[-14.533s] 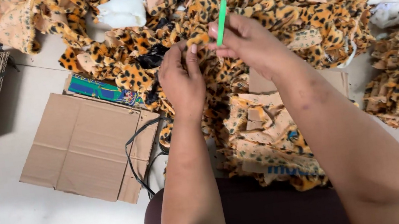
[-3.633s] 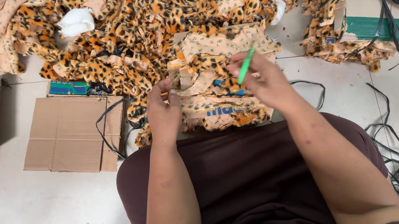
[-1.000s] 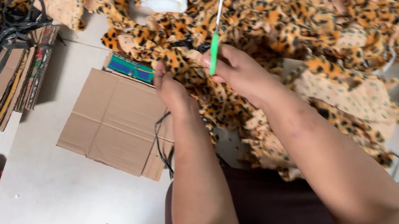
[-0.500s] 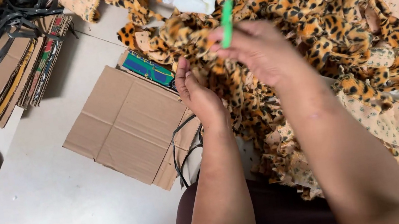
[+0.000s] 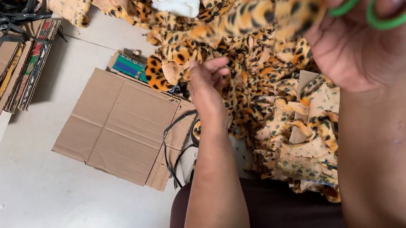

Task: Trimming leopard-print fabric scraps using scissors

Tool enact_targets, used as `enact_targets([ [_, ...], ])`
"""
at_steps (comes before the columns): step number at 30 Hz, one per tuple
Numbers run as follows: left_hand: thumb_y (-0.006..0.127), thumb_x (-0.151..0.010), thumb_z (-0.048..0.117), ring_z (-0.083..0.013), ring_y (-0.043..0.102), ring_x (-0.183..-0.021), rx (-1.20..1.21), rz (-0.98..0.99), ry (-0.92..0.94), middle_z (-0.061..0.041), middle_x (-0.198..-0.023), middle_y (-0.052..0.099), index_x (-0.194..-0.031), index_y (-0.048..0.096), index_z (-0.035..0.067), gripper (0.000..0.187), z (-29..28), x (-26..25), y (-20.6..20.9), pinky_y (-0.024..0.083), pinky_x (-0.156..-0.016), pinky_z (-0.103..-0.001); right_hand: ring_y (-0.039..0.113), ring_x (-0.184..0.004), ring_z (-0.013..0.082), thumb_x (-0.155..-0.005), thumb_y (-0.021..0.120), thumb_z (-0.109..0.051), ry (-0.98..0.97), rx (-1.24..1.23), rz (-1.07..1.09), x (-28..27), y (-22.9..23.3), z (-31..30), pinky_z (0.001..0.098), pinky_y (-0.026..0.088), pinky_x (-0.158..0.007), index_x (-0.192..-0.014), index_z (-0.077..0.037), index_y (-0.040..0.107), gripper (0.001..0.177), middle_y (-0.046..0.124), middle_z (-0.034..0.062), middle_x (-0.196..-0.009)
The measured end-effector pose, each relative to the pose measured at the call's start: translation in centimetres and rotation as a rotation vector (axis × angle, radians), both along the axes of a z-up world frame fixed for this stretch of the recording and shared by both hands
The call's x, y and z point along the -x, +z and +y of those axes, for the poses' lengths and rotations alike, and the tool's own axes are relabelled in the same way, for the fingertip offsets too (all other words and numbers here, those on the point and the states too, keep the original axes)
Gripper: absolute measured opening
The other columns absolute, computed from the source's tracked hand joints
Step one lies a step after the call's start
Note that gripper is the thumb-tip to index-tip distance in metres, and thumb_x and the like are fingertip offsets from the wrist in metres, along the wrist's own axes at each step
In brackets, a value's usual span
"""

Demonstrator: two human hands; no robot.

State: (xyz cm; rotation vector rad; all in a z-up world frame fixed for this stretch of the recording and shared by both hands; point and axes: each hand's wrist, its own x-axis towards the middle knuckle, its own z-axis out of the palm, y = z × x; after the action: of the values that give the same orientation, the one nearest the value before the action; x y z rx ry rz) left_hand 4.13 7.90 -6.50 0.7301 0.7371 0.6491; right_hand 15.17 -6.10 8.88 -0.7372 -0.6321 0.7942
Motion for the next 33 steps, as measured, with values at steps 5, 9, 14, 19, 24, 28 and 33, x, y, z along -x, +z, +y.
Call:
enact_targets([
  [5, 0.028, -0.097, 0.067, -0.0217, 0.073, -0.089, 0.232, -0.129, -0.254, -0.014, -0.103, 0.075, -0.124, 0.064, 0.006, 0.075, 0.5, 0.5, 1.6, 0.054, -0.072, -0.028, 0.078, -0.092, 0.0173, -0.098, 0.072, -0.015, 0.113, 0.216, -0.115, 2.0, -1.2, -0.7, 0.0324, 0.066, -0.093, -0.104, -0.005, 0.077, 0.013, 0.079, 0.0083, -0.106],
  [9, 0.060, -0.105, 0.019, -0.0147, 0.071, -0.081, 0.332, -0.530, -0.086, -0.015, -0.113, 0.075, -0.130, 0.066, 0.007, 0.028, 2.0, 0.7, -0.9, 0.058, -0.053, -0.019, 0.069, -0.093, 0.0156, -0.095, 0.070, -0.024, -0.037, 0.803, -0.491, 2.2, -2.7, -2.7, 0.0321, 0.057, -0.088, -0.107, -0.008, 0.076, 0.021, 0.075, 0.0044, -0.101],
  [14, 0.050, -0.109, 0.025, -0.0204, 0.066, -0.126, -0.303, -0.246, -0.213, -0.006, -0.137, 0.067, -0.136, 0.060, 0.016, 0.030, -0.6, 1.3, 3.2, 0.062, -0.096, -0.033, 0.073, -0.097, 0.0180, -0.094, 0.067, -0.025, -0.233, 1.123, -0.627, 3.8, -2.1, -1.8, 0.0376, 0.060, -0.092, -0.111, -0.009, 0.076, 0.025, 0.078, 0.0065, -0.102],
  [19, 0.048, -0.104, 0.025, -0.0233, 0.062, -0.063, -1.180, 0.029, -0.288, -0.013, -0.069, 0.062, -0.089, 0.072, 0.005, 0.034, -3.7, 1.6, 4.8, 0.054, -0.055, -0.031, 0.066, -0.099, 0.0232, -0.101, 0.072, -0.017, -0.394, 0.739, -0.606, 5.2, -4.4, -1.3, 0.0365, 0.054, -0.089, -0.104, 0.004, 0.072, 0.021, 0.067, 0.0177, -0.102],
  [24, 0.039, -0.106, 0.034, -0.0294, 0.070, -0.070, -1.206, 0.233, -0.307, -0.019, -0.075, 0.065, -0.088, 0.069, 0.006, 0.045, -4.5, 1.8, 4.6, 0.059, -0.064, -0.038, 0.066, -0.101, 0.0220, -0.105, 0.068, -0.021, -0.522, 0.748, -0.552, 5.2, -5.5, -1.8, 0.0328, 0.057, -0.087, -0.115, 0.005, 0.069, 0.028, 0.067, 0.0192, -0.114],
  [28, 0.051, -0.103, 0.019, -0.0364, 0.075, -0.093, -1.325, 0.508, -0.472, -0.028, -0.103, 0.071, -0.109, 0.073, 0.004, 0.027, -4.6, 1.5, 3.6, 0.064, -0.077, -0.045, 0.054, -0.129, 0.0423, -0.107, 0.067, -0.020, -0.508, 0.809, -0.784, 5.6, -4.7, -2.3, 0.0533, 0.045, -0.107, -0.117, 0.005, 0.069, 0.027, 0.059, 0.0286, -0.131],
  [33, 0.052, -0.099, 0.016, -0.0431, 0.070, -0.106, -1.295, 0.361, -0.665, -0.029, -0.108, 0.070, -0.109, 0.070, -0.002, 0.028, -5.9, 2.0, 3.2, 0.059, -0.085, -0.052, 0.049, -0.128, 0.0528, -0.099, 0.065, -0.018, -0.230, 0.948, -0.799, 7.1, -1.6, -1.0, 0.0719, 0.031, -0.106, -0.109, 0.004, 0.071, 0.025, 0.058, 0.0308, -0.129],
])
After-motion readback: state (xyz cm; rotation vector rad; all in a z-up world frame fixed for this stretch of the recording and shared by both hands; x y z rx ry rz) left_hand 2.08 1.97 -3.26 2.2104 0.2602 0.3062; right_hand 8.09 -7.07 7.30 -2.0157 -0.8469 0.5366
